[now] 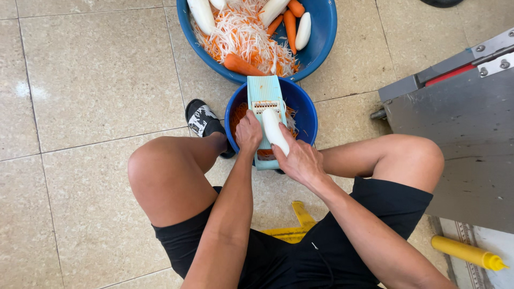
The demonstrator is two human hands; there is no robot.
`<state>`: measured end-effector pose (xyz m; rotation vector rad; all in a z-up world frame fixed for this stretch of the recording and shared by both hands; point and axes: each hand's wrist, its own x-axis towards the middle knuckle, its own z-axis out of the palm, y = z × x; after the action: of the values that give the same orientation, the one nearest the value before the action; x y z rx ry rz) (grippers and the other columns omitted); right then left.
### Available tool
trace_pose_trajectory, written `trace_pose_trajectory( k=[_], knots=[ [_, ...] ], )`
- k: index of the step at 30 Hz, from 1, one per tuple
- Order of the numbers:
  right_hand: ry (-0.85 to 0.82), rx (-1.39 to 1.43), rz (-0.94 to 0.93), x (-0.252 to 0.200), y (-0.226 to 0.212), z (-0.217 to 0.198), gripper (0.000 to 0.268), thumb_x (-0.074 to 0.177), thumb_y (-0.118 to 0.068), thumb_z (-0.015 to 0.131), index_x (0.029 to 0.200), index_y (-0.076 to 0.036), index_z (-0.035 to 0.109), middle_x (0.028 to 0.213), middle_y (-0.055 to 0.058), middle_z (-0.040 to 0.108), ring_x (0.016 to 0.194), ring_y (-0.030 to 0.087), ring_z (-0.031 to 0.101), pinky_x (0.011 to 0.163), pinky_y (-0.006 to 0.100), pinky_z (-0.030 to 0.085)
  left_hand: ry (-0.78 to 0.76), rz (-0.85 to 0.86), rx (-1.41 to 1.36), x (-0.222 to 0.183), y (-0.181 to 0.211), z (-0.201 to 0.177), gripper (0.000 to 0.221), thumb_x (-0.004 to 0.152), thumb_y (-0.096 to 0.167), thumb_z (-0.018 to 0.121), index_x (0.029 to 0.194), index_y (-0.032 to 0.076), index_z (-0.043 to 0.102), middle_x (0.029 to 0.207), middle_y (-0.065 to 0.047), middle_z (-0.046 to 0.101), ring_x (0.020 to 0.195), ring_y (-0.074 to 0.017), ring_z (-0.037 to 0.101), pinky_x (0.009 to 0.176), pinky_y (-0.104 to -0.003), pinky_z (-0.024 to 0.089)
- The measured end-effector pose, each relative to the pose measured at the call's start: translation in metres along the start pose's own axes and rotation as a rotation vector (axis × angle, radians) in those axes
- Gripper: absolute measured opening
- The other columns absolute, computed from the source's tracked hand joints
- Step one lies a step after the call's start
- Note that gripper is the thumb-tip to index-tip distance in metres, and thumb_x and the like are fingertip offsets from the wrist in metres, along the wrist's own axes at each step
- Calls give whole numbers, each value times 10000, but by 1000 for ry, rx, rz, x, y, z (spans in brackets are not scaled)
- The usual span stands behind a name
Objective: The person shreds carrots and radishes into a blue bucket using a hand grater, then mixes the shredded vegetables by hand.
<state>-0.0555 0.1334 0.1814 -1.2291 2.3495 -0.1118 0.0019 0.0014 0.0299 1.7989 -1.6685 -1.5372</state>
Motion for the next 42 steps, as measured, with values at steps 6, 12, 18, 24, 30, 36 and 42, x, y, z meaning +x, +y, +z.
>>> trace_pose_trajectory(
  k=[6, 12, 18, 24, 30, 36, 42],
  knots=[
    [2, 5, -38, -12, -6, 0, 704, 942, -464, 546, 1575, -207, 376, 807, 247, 732, 735, 446, 732, 674, 565, 583, -46, 10, -34, 10, 0, -6, 836, 1020, 586, 166, 1122, 12, 764, 1136, -298, 701, 1118, -488, 634, 1027, -530, 444],
    [65, -41, -74, 47, -15, 7, 679, 945, -405, 568, 1560, -169, 404, 775, 237, 736, 659, 413, 745, 603, 537, 603, -78, 51, -36, 23, -17, 4, 843, 1052, 585, 168, 1098, -14, 759, 1118, -332, 683, 1128, -513, 610, 1044, -539, 418],
    [248, 30, -154, 137, -25, -20, 602, 953, -425, 612, 1496, -188, 505, 858, 216, 749, 709, 426, 732, 634, 531, 601, -94, 1, -91, 15, -9, -6, 815, 1021, 594, 185, 1091, 35, 773, 1109, -300, 705, 1113, -490, 629, 1018, -532, 437],
    [75, -50, -129, -9, 3, 1, 653, 893, -424, 603, 1476, -140, 525, 717, 255, 732, 590, 415, 738, 557, 555, 593, -92, -1, -102, 14, -12, -3, 821, 1019, 598, 186, 1082, 29, 775, 1101, -302, 703, 1106, -496, 624, 1016, -530, 437],
    [233, -49, -137, 156, -22, -14, 615, 936, -448, 611, 1483, -182, 515, 841, 241, 742, 724, 440, 726, 655, 557, 588, -71, 31, -98, 19, -14, 2, 821, 1028, 601, 205, 1071, 8, 771, 1091, -318, 699, 1093, -505, 631, 1001, -532, 446],
    [99, -7, -47, 61, 0, -19, 653, 939, -462, 541, 1544, -237, 442, 849, 250, 742, 683, 442, 738, 615, 558, 605, -79, 8, -124, 17, -12, -2, 812, 1012, 608, 223, 1072, 15, 774, 1073, -312, 709, 1084, -494, 649, 989, -527, 461],
    [97, -54, -107, 41, -5, 8, 641, 935, -440, 584, 1527, -225, 471, 810, 249, 744, 706, 448, 734, 670, 565, 600, -87, 31, -81, 29, -23, -1, 828, 1046, 607, 212, 1084, -17, 755, 1109, -337, 673, 1112, -520, 608, 1015, -540, 431]
  ],
)
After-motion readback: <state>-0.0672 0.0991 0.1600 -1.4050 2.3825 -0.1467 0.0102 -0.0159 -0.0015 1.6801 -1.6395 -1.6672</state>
